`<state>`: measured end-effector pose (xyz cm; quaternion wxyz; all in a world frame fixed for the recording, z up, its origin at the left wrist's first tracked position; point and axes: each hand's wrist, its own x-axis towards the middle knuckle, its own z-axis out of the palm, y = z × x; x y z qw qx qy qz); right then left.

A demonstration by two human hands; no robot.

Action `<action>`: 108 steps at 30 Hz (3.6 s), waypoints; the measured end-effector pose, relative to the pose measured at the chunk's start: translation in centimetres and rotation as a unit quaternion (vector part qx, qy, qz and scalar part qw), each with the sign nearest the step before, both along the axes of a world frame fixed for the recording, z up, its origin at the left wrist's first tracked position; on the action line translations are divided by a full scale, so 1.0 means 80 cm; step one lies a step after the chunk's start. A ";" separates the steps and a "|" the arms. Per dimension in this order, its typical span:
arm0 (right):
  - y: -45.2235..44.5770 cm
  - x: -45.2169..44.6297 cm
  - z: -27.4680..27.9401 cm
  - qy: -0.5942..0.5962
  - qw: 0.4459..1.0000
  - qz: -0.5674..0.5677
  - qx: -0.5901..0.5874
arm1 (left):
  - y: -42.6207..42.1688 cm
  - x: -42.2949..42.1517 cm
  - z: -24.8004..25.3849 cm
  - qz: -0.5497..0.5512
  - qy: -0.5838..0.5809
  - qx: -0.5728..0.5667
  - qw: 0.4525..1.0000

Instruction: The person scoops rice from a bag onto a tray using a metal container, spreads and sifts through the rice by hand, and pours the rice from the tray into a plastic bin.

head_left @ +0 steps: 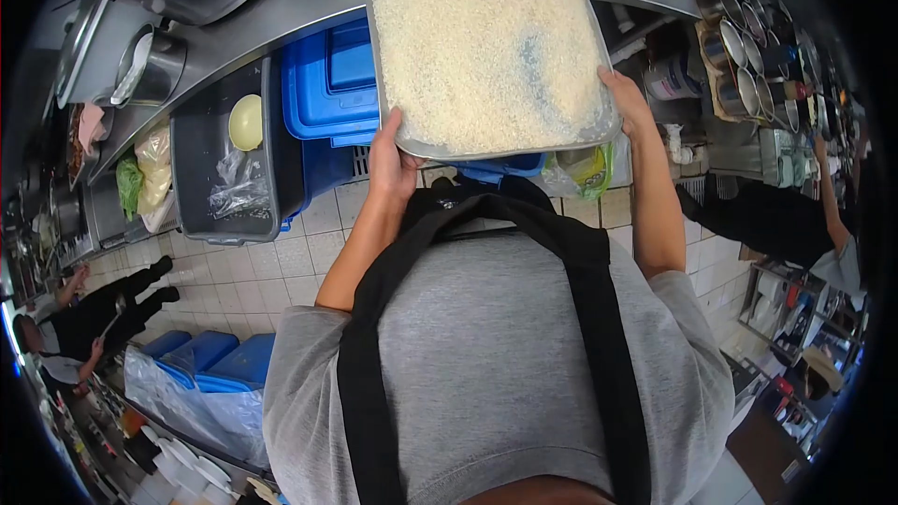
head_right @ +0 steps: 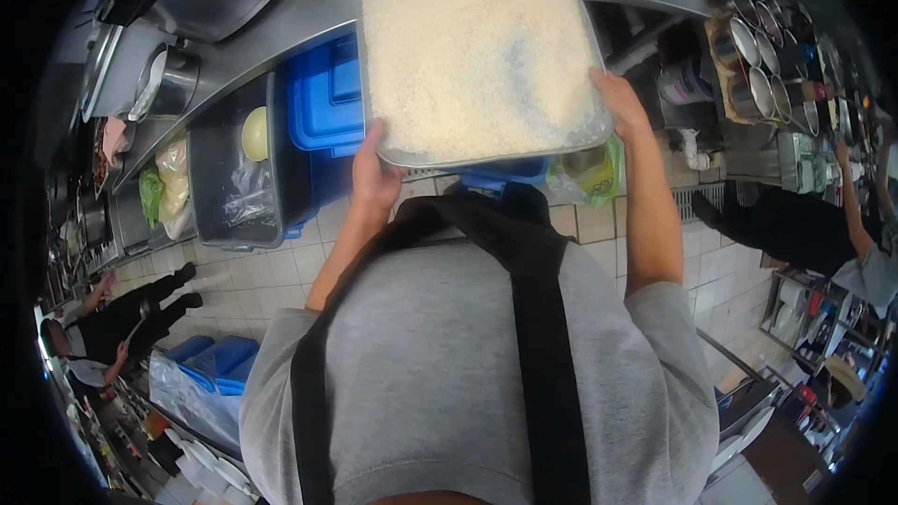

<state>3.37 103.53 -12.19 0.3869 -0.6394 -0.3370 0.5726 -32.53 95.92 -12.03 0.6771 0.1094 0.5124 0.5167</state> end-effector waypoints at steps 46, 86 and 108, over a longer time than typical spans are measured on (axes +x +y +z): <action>-0.142 0.191 -0.144 -0.501 0.826 0.249 0.071 | -0.219 0.192 -0.276 -0.023 0.321 -0.101 0.941; -0.135 0.112 -0.204 -0.432 0.894 0.113 -0.031 | 0.009 0.079 -0.214 -0.026 0.296 0.030 0.954; -0.117 0.165 -0.583 -0.074 0.939 -0.221 -0.254 | -0.024 0.087 -0.352 0.063 0.281 -0.157 0.945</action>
